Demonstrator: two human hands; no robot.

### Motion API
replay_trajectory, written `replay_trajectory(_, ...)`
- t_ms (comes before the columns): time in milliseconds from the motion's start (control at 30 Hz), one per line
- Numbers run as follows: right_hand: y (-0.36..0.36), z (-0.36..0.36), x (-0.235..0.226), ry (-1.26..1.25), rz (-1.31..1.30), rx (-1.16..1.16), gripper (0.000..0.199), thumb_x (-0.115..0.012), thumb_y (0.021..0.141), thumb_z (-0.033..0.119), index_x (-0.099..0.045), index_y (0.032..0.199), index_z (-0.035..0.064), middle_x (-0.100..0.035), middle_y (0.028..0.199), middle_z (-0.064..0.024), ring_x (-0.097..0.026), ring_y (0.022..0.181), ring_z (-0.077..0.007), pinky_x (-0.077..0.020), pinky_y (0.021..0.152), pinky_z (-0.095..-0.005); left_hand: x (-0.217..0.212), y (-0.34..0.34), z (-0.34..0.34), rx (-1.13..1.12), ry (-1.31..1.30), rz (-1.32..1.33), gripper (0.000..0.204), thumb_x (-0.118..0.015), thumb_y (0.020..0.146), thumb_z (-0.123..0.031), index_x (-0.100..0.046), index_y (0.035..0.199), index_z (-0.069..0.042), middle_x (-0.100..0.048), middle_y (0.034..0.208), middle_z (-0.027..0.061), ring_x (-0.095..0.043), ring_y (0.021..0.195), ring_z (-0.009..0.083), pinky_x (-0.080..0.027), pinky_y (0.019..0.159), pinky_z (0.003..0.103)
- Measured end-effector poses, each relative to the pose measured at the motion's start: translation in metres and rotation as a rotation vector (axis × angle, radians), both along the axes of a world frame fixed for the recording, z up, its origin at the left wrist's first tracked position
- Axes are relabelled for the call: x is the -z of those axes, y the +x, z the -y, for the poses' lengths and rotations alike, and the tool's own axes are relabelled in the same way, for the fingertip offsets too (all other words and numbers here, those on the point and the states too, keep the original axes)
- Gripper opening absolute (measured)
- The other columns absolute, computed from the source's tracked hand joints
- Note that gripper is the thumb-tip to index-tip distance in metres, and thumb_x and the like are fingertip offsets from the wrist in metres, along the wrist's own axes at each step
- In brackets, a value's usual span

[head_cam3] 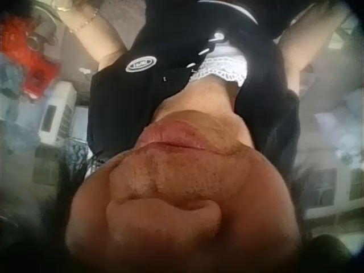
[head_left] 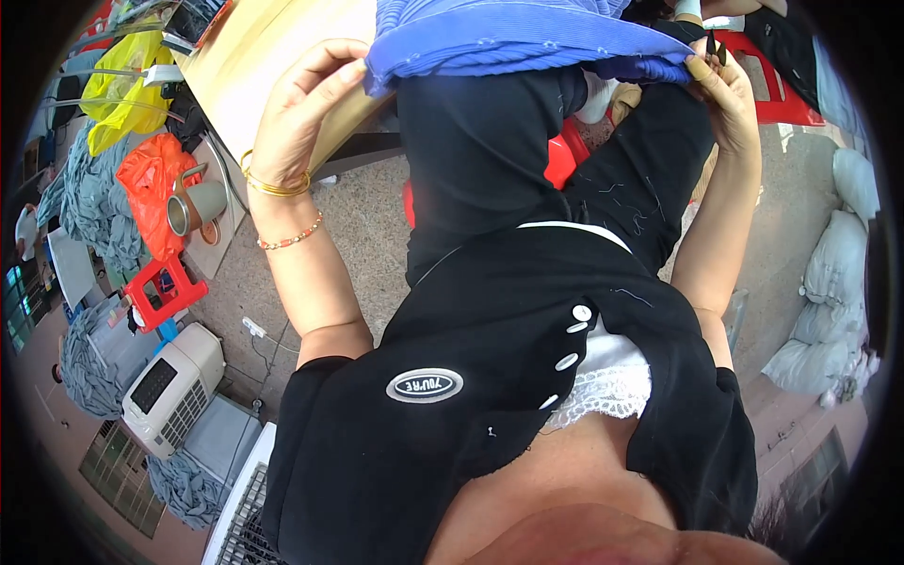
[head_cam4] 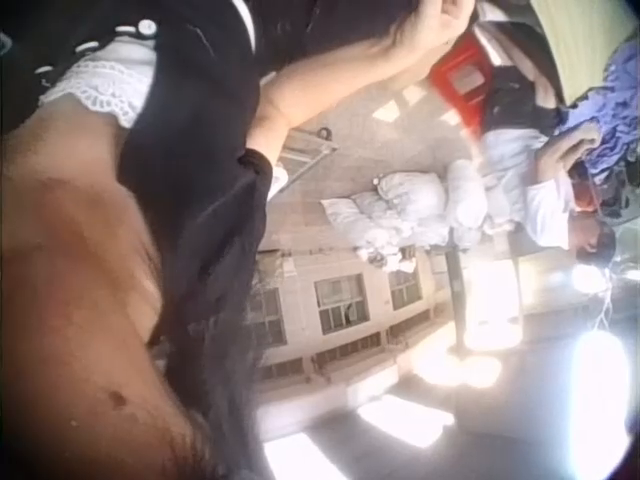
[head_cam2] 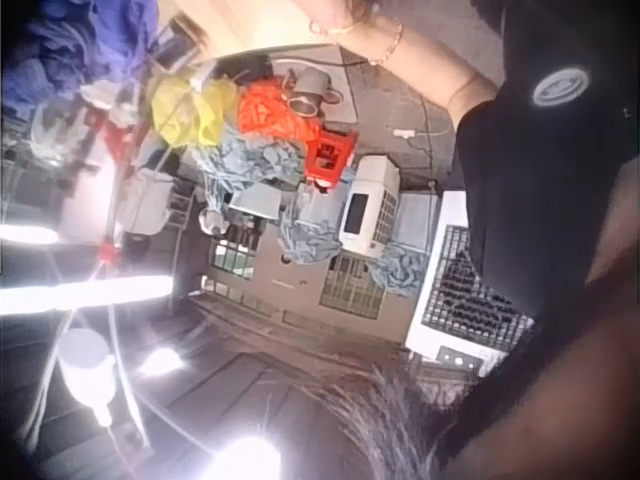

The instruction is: Trimming excess threads and fabric edges from blue garments using thread snips.

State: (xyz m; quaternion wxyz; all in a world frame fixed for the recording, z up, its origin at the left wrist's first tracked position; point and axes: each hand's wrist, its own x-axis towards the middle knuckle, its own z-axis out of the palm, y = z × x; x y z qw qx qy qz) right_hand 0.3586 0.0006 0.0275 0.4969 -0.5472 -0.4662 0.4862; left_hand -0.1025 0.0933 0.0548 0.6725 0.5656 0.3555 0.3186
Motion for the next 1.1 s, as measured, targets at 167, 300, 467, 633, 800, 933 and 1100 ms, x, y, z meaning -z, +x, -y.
replay_trajectory(167,0.003,0.003,0.001,0.033,-0.036,0.052,0.018,-0.074,0.091,0.016,-0.066,0.106,0.0095,-0.057,0.084,0.0086,-0.048,0.071,-0.0009,-0.0339,0.063,-0.0190,0.011,-0.001,-0.006,0.031,-0.055,0.076,0.020,-0.063,0.100,-0.016,-0.067,0.114,-0.003,-0.064,0.105,-0.0003,-0.058,0.100,0.0089,-0.044,0.092,0.024)
replay_trajectory(300,0.011,0.009,-0.004,0.119,-0.083,0.124,0.015,-0.072,0.092,0.014,-0.065,0.104,0.0071,-0.060,0.087,0.0056,-0.048,0.070,-0.0018,-0.0349,0.063,-0.0195,0.001,0.004,-0.007,-0.031,-0.083,0.198,0.019,-0.063,0.100,-0.016,-0.066,0.114,-0.004,-0.062,0.099,-0.0026,-0.057,0.095,0.0071,-0.044,0.087,0.024)
replay_trajectory(467,0.031,0.017,-0.023,0.261,-0.295,0.147,0.008,-0.067,0.094,0.006,-0.064,0.101,0.0048,-0.054,0.084,0.0059,-0.042,0.064,-0.0033,-0.0334,0.063,-0.0217,-0.038,0.016,0.002,-0.114,0.076,0.262,0.021,-0.059,0.102,-0.018,-0.063,0.116,-0.001,-0.067,0.103,0.0019,-0.061,0.093,0.0098,-0.047,0.088,0.028)
replay_trajectory(633,0.061,0.009,-0.055,0.430,-0.347,0.139,0.015,-0.063,0.098,0.012,-0.066,0.112,0.0050,-0.068,0.098,-0.0008,-0.045,0.064,-0.0042,-0.0350,0.065,-0.0216,-0.065,0.026,0.008,-0.112,0.230,0.142,0.021,-0.061,0.102,-0.015,-0.064,0.118,-0.001,-0.065,0.103,-0.0002,-0.059,0.092,0.0061,-0.045,0.084,0.023)
replay_trajectory(800,0.064,-0.031,-0.080,0.528,-0.339,0.196,0.016,-0.066,0.096,0.006,-0.067,0.111,0.0003,-0.062,0.085,0.0025,-0.047,0.063,-0.0050,-0.0384,0.063,-0.0219,-0.059,0.055,0.017,-0.064,0.195,0.184,0.020,-0.064,0.100,-0.016,-0.067,0.113,-0.001,-0.068,0.105,0.0022,-0.062,0.095,0.0075,-0.046,0.086,0.023)
replay_trajectory(933,-0.008,-0.043,-0.063,0.392,0.099,0.227,0.030,-0.062,0.100,0.013,-0.059,0.127,0.0027,-0.058,0.094,0.0031,-0.047,0.077,-0.0037,-0.0383,0.069,-0.0200,-0.034,0.054,0.021,-0.207,0.165,0.088,0.020,-0.064,0.100,-0.017,-0.067,0.111,-0.001,-0.066,0.101,0.0005,-0.060,0.091,0.0063,-0.046,0.085,0.023)
replay_trajectory(1100,-0.121,-0.007,-0.059,0.156,0.033,-0.027,0.028,-0.062,0.098,0.010,-0.059,0.126,0.0031,-0.055,0.095,0.0050,-0.052,0.085,-0.0041,-0.0413,0.076,-0.0193,-0.022,0.049,0.030,-0.244,0.147,0.103,0.016,-0.065,0.099,-0.013,-0.065,0.110,-0.002,-0.065,0.099,-0.0001,-0.059,0.088,0.0058,-0.048,0.079,0.022)
